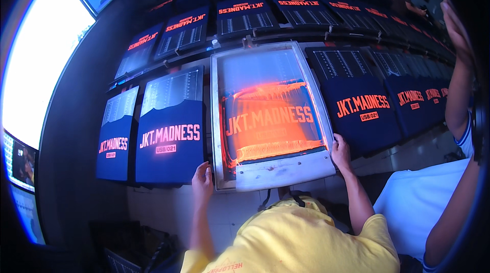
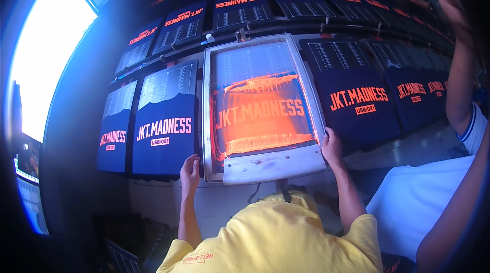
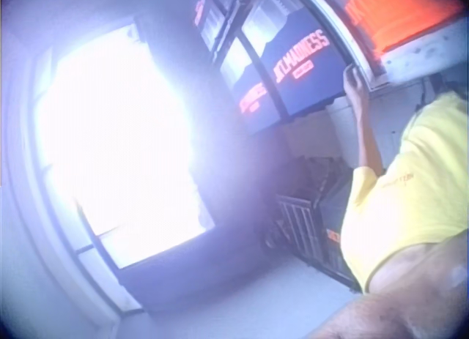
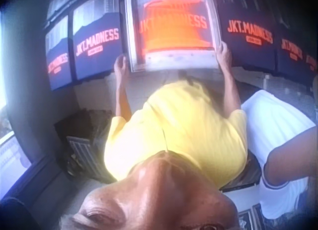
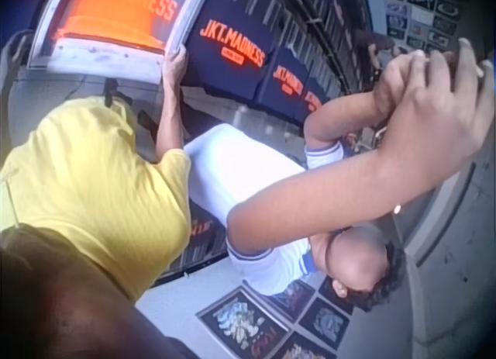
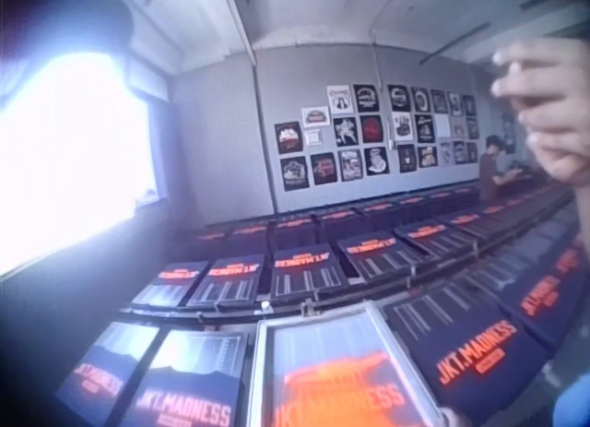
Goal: The person performs screen printing by spreading orange ink over a stencil on a navy blue t-shirt using a squeegee and then lifting the frame.
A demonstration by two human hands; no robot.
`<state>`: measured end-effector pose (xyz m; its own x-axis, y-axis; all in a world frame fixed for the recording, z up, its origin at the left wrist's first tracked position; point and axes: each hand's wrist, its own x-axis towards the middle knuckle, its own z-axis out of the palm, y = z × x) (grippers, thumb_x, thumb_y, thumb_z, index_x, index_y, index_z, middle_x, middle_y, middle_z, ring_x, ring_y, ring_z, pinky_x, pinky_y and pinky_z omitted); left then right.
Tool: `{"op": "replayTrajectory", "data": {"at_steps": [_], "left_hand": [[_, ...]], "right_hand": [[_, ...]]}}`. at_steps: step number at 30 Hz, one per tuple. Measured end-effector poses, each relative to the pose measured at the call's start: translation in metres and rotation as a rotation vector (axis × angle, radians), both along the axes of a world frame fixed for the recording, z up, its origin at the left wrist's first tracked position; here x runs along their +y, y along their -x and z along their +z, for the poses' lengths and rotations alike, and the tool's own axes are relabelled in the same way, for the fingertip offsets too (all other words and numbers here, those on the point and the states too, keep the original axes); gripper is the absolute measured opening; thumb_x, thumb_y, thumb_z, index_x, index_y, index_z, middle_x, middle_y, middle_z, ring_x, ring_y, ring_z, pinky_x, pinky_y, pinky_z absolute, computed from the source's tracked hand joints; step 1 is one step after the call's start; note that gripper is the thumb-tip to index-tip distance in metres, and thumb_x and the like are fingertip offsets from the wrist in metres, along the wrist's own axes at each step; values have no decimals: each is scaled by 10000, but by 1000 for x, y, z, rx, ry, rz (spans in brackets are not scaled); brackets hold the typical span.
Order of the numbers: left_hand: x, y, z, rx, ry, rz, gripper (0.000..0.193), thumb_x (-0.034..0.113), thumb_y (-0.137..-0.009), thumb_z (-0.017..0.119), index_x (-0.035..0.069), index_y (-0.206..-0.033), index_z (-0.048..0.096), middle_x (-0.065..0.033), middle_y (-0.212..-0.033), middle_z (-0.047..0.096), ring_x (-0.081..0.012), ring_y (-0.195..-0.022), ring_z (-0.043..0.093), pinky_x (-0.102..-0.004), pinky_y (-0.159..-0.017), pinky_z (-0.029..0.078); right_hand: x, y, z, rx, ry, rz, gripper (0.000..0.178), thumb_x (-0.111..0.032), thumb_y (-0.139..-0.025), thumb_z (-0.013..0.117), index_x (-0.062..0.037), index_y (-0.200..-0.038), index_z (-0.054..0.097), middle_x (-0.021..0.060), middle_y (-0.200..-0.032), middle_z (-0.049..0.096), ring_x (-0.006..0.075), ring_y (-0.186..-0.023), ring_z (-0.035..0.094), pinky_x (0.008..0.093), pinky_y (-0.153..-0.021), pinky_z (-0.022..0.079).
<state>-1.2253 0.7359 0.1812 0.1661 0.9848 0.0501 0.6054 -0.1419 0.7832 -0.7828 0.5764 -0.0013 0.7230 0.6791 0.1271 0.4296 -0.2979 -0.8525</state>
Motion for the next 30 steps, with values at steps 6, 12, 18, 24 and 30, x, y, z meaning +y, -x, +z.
{"op": "replayTrajectory", "data": {"at_steps": [6,12,18,24,30], "left_hand": [[19,1,-26,287,125,19,325,182,-987,535,-38,-1206,628,-201,-912,724,-171,-837,688,-322,-770,510],[30,9,-45,123,152,42,312,199,-951,578,-21,-1153,667,-206,-882,720,-139,-817,670,-320,-753,507],[28,9,-33,152,162,56,306,182,-937,587,3,-1172,667,-156,-883,737,-136,-800,667,-315,-739,505],[32,8,-36,183,134,39,297,143,-959,607,-80,-1145,670,15,-817,683,-36,-701,557,-223,-610,451],[28,3,-35,276,51,111,291,211,-937,575,-24,-1055,699,-211,-881,717,-274,-842,715,-356,-758,514]], "right_hand": [[7,-8,-28,215,-64,-76,239,-78,-939,555,46,-1121,647,141,-998,709,209,-905,666,322,-820,504],[10,-9,-33,241,-129,-129,220,-70,-923,585,68,-1065,680,101,-898,718,138,-826,642,287,-766,500],[11,-8,-28,248,-129,-132,234,-74,-926,590,76,-1081,680,114,-898,726,140,-803,647,288,-752,505],[9,-4,-25,194,-89,-153,239,-92,-922,599,70,-1075,687,136,-895,730,151,-793,659,292,-746,512],[16,0,-23,171,-108,-169,246,-112,-922,592,57,-1072,688,152,-895,728,170,-802,672,305,-736,511]]}}
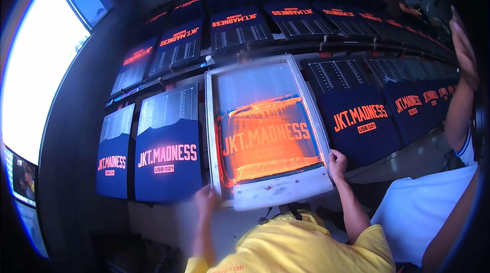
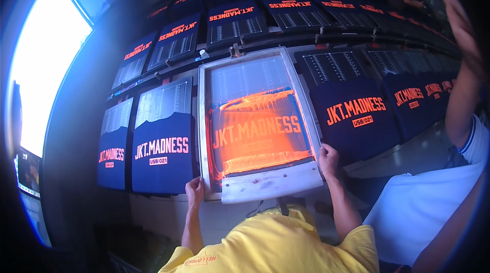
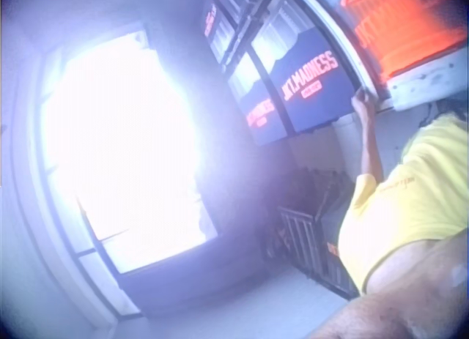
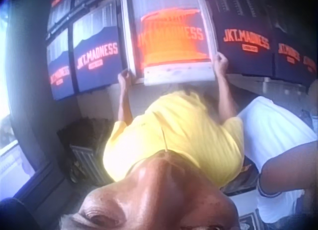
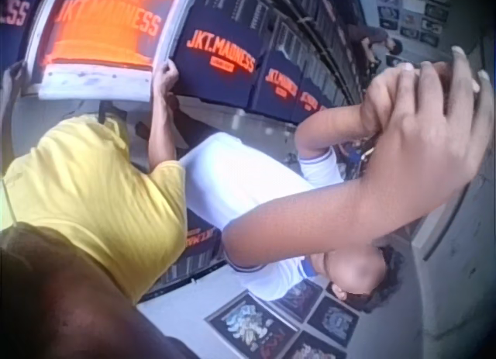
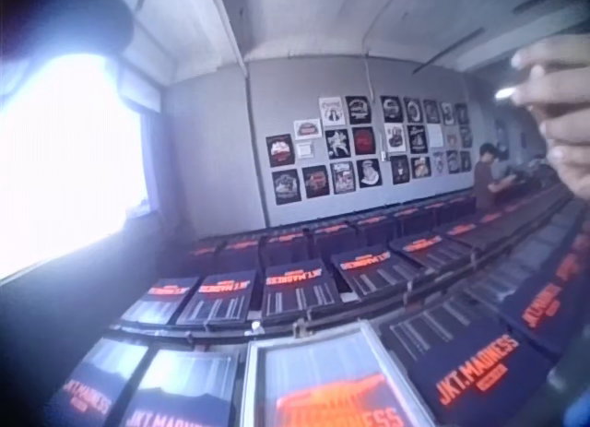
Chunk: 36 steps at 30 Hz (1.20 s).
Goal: The person performs screen printing by spreading orange ink over a stencil on a navy blue t-shirt using a squeegee and then lifting the frame.
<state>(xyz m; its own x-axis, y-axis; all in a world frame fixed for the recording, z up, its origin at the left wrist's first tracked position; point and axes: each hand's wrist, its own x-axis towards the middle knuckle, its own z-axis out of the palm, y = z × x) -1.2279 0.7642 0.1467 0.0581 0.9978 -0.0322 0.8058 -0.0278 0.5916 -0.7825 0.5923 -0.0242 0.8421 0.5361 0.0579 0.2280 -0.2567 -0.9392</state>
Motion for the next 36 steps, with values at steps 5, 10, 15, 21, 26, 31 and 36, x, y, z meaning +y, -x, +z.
{"op": "replayTrajectory", "data": {"at_steps": [5,10,15,21,26,31,36], "left_hand": [[-6,-20,19,260,-117,-64,333,248,-935,598,-10,-1129,676,-236,-966,701,-390,-925,679,-416,-820,525],[-42,-30,60,263,-185,-352,387,292,-915,637,9,-1176,665,-193,-1094,686,-339,-1051,645,-409,-909,499],[-72,-45,72,501,-162,-975,529,343,-878,681,55,-1312,588,-101,-1393,558,-267,-1363,442,-468,-1144,317],[-58,-69,69,511,-223,-1017,474,168,-728,707,47,-1170,585,-118,-1201,600,-313,-1196,542,-466,-1082,391],[-43,-91,50,515,-303,-898,351,44,-696,659,28,-1041,603,-152,-1015,607,-349,-998,596,-444,-890,508],[-38,-98,52,482,-232,-758,325,-12,-717,614,13,-1042,604,-169,-1075,633,-363,-1030,609,-439,-885,529],[-42,-85,36,479,-313,-816,410,-15,-681,617,-3,-1091,606,-168,-1121,647,-353,-1104,607,-412,-931,523]], "right_hand": [[-7,-17,5,-16,65,142,271,-153,-936,584,56,-1081,677,173,-874,719,180,-805,680,311,-741,513],[-54,8,81,-410,147,476,501,-317,-864,696,-55,-1280,601,167,-1230,621,316,-1192,566,426,-978,469],[-82,27,115,-753,252,915,742,-245,-709,808,-108,-1379,520,116,-1351,532,292,-1238,508,406,-1044,435],[-57,21,124,-749,213,940,782,-95,-632,778,-60,-1366,510,123,-1228,587,287,-1150,545,406,-974,474],[-33,20,111,-839,168,737,246,-14,-618,665,-25,-847,574,112,-924,623,298,-943,619,396,-804,534],[-24,19,118,-780,104,694,299,15,-597,673,-16,-882,588,124,-905,629,320,-890,633,424,-776,536],[-35,25,118,-798,173,712,207,-11,-649,630,-27,-848,575,107,-903,618,292,-902,626,394,-750,542]]}}
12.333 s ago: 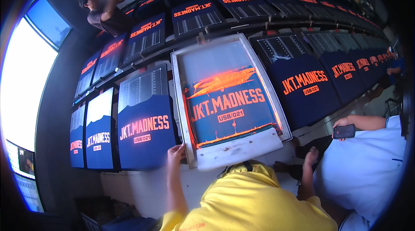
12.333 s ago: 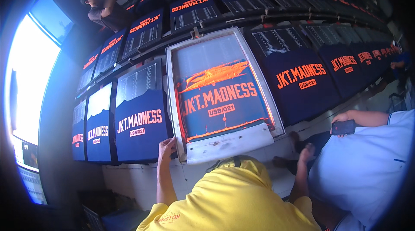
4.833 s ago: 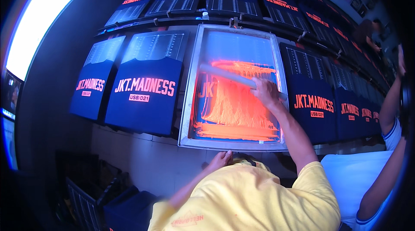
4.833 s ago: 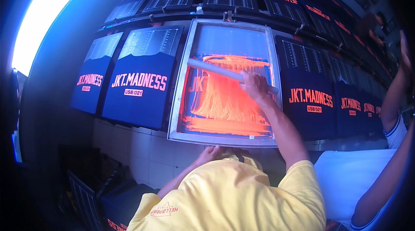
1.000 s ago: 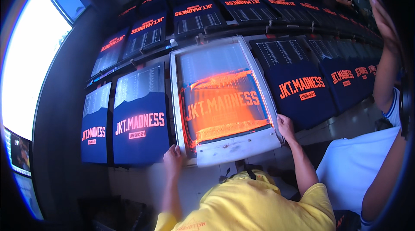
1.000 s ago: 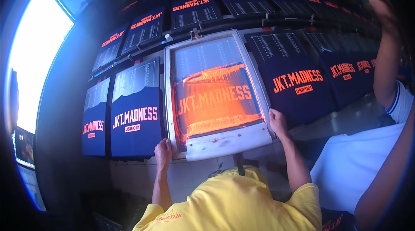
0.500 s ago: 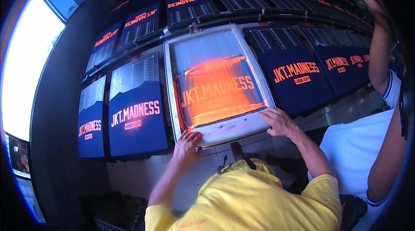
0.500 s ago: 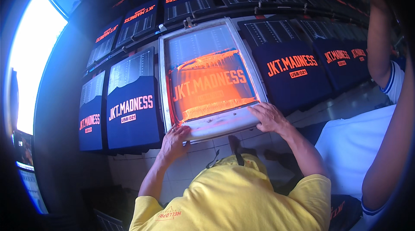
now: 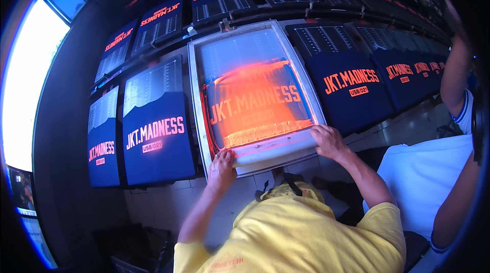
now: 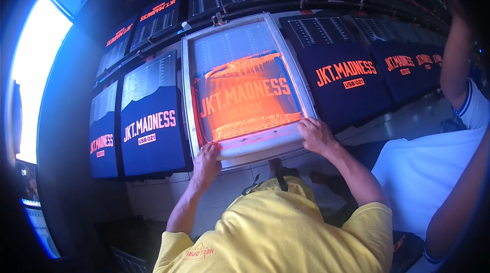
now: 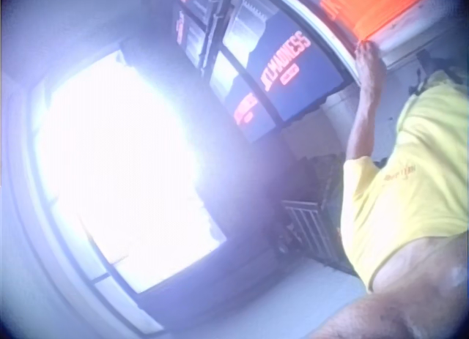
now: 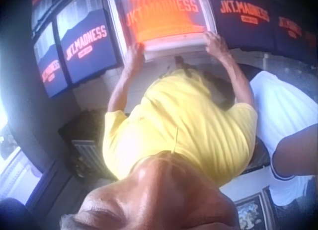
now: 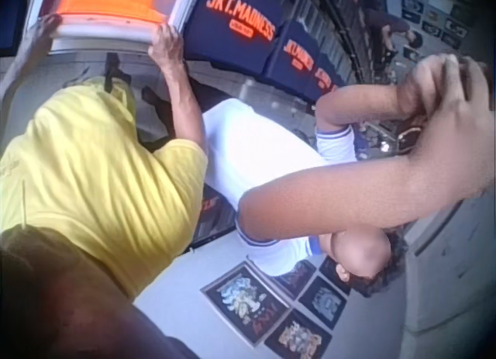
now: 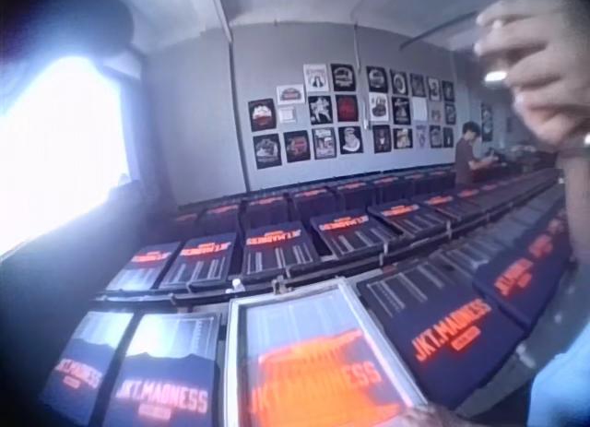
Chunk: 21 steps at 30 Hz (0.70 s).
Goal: The person performs screen printing by spreading orange ink over a stencil on a navy blue t-shirt using a squeegee and then lifting the frame.
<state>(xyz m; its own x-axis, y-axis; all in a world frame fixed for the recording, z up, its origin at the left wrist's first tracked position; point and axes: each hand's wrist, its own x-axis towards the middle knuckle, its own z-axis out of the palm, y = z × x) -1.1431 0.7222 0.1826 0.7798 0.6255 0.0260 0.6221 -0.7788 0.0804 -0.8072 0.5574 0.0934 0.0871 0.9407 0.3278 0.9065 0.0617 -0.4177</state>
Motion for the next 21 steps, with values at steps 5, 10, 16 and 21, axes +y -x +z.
{"op": "replayTrajectory", "data": {"at_steps": [5,10,16,21], "left_hand": [[3,8,-25,-50,-76,11,399,-18,-636,660,47,-1028,625,-135,-1149,664,-305,-1112,633,-397,-903,548],[56,-20,-32,-90,-162,-12,337,-46,-655,643,49,-978,633,-126,-1080,683,-301,-1043,659,-390,-859,560],[130,-72,-17,-66,-130,59,199,-14,-724,620,55,-911,612,-119,-941,678,-315,-886,675,-415,-758,562],[191,-103,-12,-36,-134,91,120,21,-773,611,52,-887,634,-132,-887,671,-337,-827,670,-437,-710,547]], "right_hand": [[10,-1,-10,-35,-63,-8,171,5,-659,585,-40,-824,572,93,-861,600,273,-843,620,383,-702,534],[67,-31,-15,-44,-140,-2,160,-4,-653,595,-42,-806,571,86,-834,603,269,-803,627,379,-675,536],[159,-84,-20,-63,-108,53,179,12,-641,640,-37,-806,591,92,-851,646,274,-825,655,388,-677,564],[229,-121,-17,-101,-37,60,176,-7,-662,684,-41,-824,622,110,-841,673,288,-823,672,396,-702,571]]}}
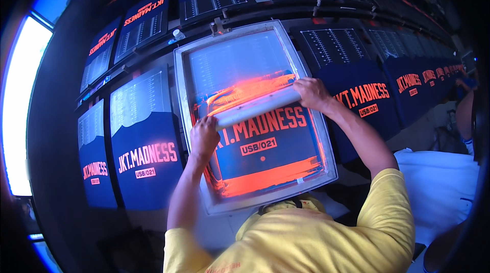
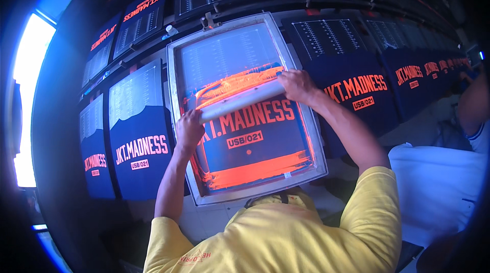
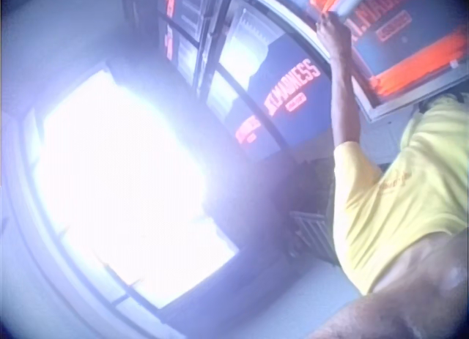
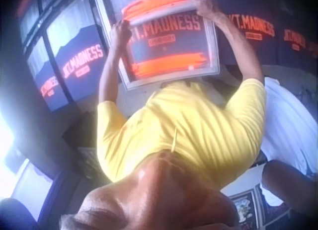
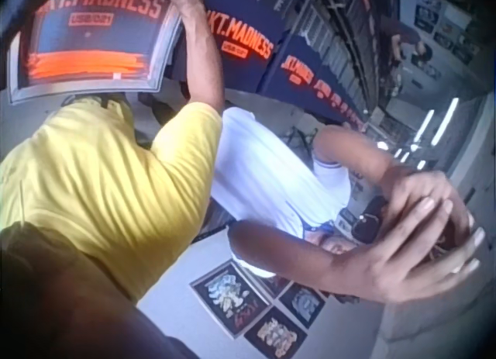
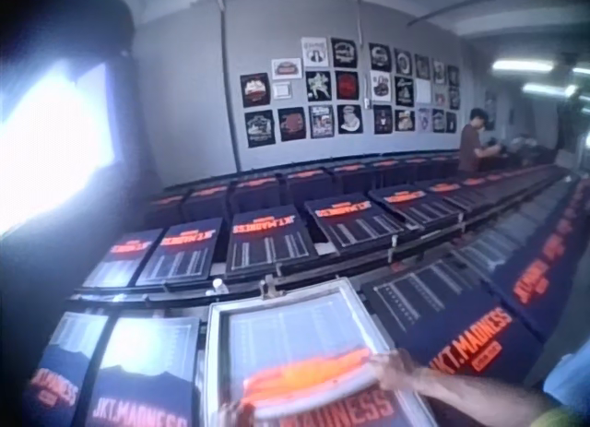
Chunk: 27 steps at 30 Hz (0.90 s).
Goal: The person performs screen printing by spreading orange ink over a stencil on a navy blue t-shirt using a squeegee and then lifting the frame.
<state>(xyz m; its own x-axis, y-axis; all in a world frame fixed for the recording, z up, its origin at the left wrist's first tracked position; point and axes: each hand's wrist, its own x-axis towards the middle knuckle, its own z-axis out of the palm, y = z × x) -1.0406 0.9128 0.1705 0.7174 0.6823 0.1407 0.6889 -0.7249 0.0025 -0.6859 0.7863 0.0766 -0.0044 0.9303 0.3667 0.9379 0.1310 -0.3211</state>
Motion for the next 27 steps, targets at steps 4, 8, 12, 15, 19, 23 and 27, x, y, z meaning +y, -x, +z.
{"op": "replayTrajectory", "data": {"at_steps": [4,8,12,15,19,23,27], "left_hand": [[16,-10,13,25,65,8,182,19,-754,605,34,-925,666,-154,-890,676,-356,-825,672,-458,-727,542],[21,-14,26,50,84,14,190,2,-742,591,29,-912,672,-169,-862,673,-377,-810,669,-470,-736,539],[-6,11,43,-6,99,12,267,-21,-722,592,60,-962,675,-176,-883,684,-389,-839,666,-480,-760,538],[-47,48,39,-43,82,-31,259,-10,-724,608,69,-967,654,-132,-902,667,-351,-847,665,-458,-747,543],[-118,88,41,-11,117,11,288,-18,-703,616,79,-974,622,-89,-939,658,-310,-892,654,-432,-752,549],[-164,118,23,-14,128,-7,314,-24,-682,634,89,-975,621,-54,-1030,669,-284,-973,660,-398,-806,559],[-188,133,16,-27,67,-35,324,-41,-658,641,79,-958,649,-70,-1070,692,-260,-1027,674,-365,-841,567]], "right_hand": [[19,-8,9,44,5,30,156,-19,-696,678,-35,-845,636,133,-866,684,321,-861,670,421,-759,557],[17,-8,18,37,10,0,148,-17,-704,666,-33,-847,633,139,-875,685,350,-882,662,447,-797,541],[-17,17,36,54,-31,-4,146,-12,-696,653,-40,-836,618,135,-885,677,342,-886,656,447,-772,545],[-68,51,43,79,-20,-9,156,0,-688,638,-44,-834,605,122,-880,662,328,-876,649,431,-740,553],[-138,97,36,135,-67,-4,174,20,-674,613,-32,-838,591,111,-846,626,310,-860,634,417,-710,552],[-188,128,26,152,-52,-10,209,29,-638,602,-39,-834,574,99,-888,619,294,-854,617,396,-722,536],[-208,144,25,136,-21,13,203,22,-649,605,-27,-843,572,106,-903,622,289,-867,622,389,-747,537]]}}
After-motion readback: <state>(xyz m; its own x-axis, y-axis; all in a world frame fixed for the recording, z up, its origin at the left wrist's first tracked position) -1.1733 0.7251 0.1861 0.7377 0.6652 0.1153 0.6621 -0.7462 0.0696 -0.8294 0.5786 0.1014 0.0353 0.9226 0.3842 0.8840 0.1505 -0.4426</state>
